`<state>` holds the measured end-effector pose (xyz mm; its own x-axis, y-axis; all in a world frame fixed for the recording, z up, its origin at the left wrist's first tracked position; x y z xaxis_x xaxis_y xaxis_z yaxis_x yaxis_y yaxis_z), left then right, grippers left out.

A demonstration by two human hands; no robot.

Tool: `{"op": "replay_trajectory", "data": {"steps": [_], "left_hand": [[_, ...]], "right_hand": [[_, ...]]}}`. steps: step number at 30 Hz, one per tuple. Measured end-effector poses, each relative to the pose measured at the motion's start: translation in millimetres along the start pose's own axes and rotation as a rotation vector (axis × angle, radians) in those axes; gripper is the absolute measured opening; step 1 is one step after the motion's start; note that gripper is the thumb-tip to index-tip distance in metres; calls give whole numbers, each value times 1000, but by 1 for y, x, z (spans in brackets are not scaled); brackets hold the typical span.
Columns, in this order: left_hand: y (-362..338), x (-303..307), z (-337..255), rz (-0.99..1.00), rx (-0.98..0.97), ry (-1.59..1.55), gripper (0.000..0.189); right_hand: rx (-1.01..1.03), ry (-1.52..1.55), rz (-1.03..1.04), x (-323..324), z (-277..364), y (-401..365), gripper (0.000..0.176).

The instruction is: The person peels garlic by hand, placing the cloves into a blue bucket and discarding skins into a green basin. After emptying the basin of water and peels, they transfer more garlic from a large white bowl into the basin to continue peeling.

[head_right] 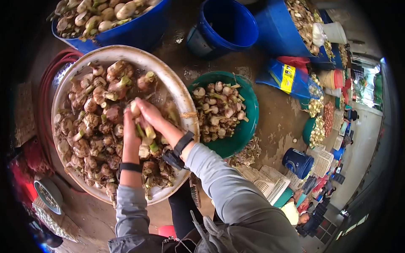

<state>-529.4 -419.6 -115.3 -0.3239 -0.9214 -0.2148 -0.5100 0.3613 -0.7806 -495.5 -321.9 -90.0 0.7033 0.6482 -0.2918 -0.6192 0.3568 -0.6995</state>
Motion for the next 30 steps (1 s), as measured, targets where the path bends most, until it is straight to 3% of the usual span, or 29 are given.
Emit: {"op": "replay_trajectory", "data": {"steps": [2, 3, 4, 6, 7, 8, 9, 10, 12, 13, 14, 16, 17, 18, 19, 21, 22, 24, 26, 27, 28, 29, 30], "left_hand": [[-35, -2, -16, -45, -130, 23, 68], [-66, -13, -36, -132, -229, 126, 51], [-107, -34, -56, -197, -250, 202, 51], [-164, -83, -65, -23, -323, 338, 53], [-185, -108, -47, 112, -244, 329, 53], [-201, -128, -23, 125, -296, 191, 53], [-211, -155, -18, 88, -458, 529, 55], [-218, -183, -4, 126, -622, 611, 55], [-227, -218, 13, 433, -460, 618, 56], [-231, -217, 9, 353, -592, 969, 55], [-231, -214, 7, 263, -720, 1320, 54], [-228, -178, -33, 122, -815, 1110, 46], [-215, -150, -41, 25, -839, 1010, 42], [-192, -113, -40, -30, -724, 838, 37], [-174, -71, -38, -221, -488, 671, 33], [-131, -6, 0, -342, -330, 451, 44], [-116, 22, 36, -467, -113, 492, 53], [-108, 31, 32, -563, -162, 777, 59], [-101, 20, 16, -547, -171, 728, 61], [-93, 19, 17, -526, -55, 641, 61], [-81, 21, 23, -506, 57, 551, 62], [-58, 19, 33, -414, -53, 224, 64], [-49, 17, 28, -410, -43, 218, 64]], "right_hand": [[42, -78, 71, -4, 13, -22, 54], [293, -129, -30, -1, 47, -50, 49], [269, -204, -30, 3, 71, -83, 47], [471, -311, 52, 20, 121, -145, 46], [320, -392, -33, 59, 103, -157, 50], [509, -452, -32, 79, 126, -189, 53], [430, -360, -134, 108, 135, -216, 55], [397, -177, -114, 135, 138, -231, 54], [375, -390, -269, 212, 141, -246, 41], [396, -379, -279, 233, 145, -247, 33], [403, -602, -403, 261, 149, -249, 30], [540, -945, -509, 260, 172, -256, 30], [602, -808, -453, 235, 177, -252, 29], [619, -685, -295, 189, 180, -245, 29], [564, -564, -117, 148, 170, -229, 31], [422, -488, 47, 90, 116, -185, 41], [200, -406, 45, 72, 81, -155, 56], [217, -328, -141, 82, 13, -86, 67], [55, -350, -322, 71, 10, -78, 73], [116, -281, -375, 72, 6, -65, 79], [33, -196, -374, 77, -9, -45, 80], [-17, -151, -418, 86, -20, -29, 81], [-67, -105, -463, 95, -31, -16, 82]]}}
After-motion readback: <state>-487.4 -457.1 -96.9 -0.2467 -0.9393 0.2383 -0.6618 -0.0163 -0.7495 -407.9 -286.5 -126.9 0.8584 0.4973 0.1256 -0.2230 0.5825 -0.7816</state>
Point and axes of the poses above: each hand's wrist, its own y-axis towards the middle knuckle, its own x-axis out of the back of the hand, z = x × y, the point moved 9 cm from there along y, towards the middle knuckle, and after that the axes turned 7 degrees about y, right-handed, at the moved point
